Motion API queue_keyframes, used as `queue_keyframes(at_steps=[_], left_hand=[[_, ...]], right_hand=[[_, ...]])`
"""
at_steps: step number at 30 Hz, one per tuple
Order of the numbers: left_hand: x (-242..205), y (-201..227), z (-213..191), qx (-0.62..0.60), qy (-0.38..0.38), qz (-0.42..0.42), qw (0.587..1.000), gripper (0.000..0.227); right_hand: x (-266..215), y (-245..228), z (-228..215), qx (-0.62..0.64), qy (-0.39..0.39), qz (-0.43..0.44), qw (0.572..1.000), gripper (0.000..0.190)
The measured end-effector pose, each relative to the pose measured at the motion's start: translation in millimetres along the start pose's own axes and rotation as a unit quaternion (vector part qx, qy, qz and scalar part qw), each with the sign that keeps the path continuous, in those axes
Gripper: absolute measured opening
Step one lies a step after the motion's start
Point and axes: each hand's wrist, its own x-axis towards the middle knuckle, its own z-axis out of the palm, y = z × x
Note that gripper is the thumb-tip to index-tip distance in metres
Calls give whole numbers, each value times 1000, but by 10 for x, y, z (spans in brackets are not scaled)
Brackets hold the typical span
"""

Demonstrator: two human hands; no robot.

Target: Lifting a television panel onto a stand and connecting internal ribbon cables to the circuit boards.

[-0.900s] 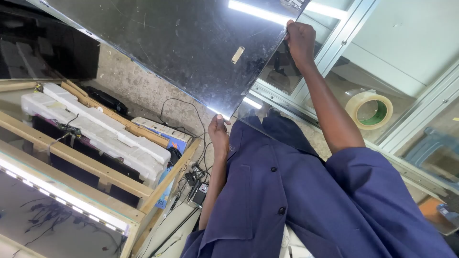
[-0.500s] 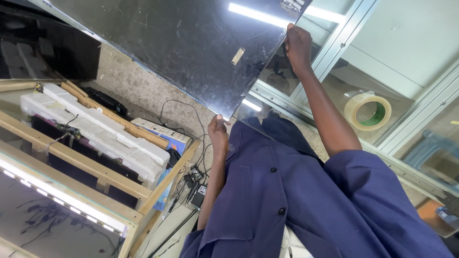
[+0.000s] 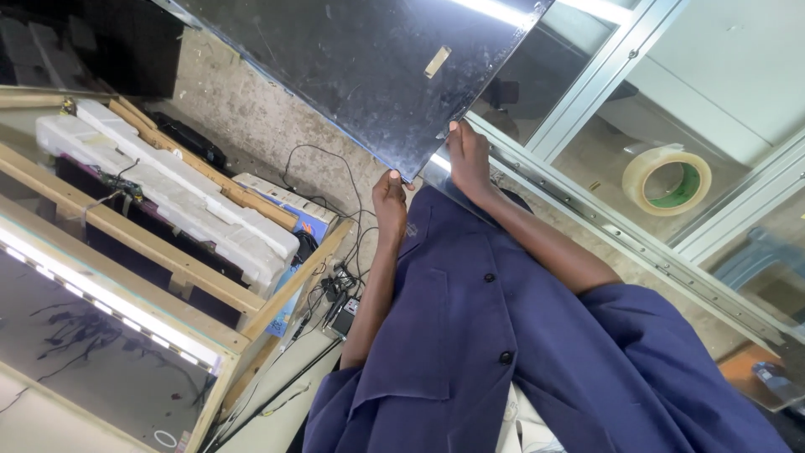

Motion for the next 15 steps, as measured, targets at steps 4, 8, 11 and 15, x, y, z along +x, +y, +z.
queue_keyframes(at_steps=[4, 8, 11, 15], left_hand=[[16, -73, -27, -2, 2, 10, 1000, 35], [72, -203, -33, -5, 2, 23, 1000, 35], [108, -253, -20, -9, 1, 31, 999, 36], [101, -222, -14, 5, 6, 29, 1000, 37]], right_hand=[[-54, 37, 26, 23, -44, 16, 999, 43], [7, 115, 60, 90, -34, 71, 993, 41], [26, 192, 92, 109, -33, 99, 989, 41], [-38, 164, 99, 139, -34, 135, 980, 33]])
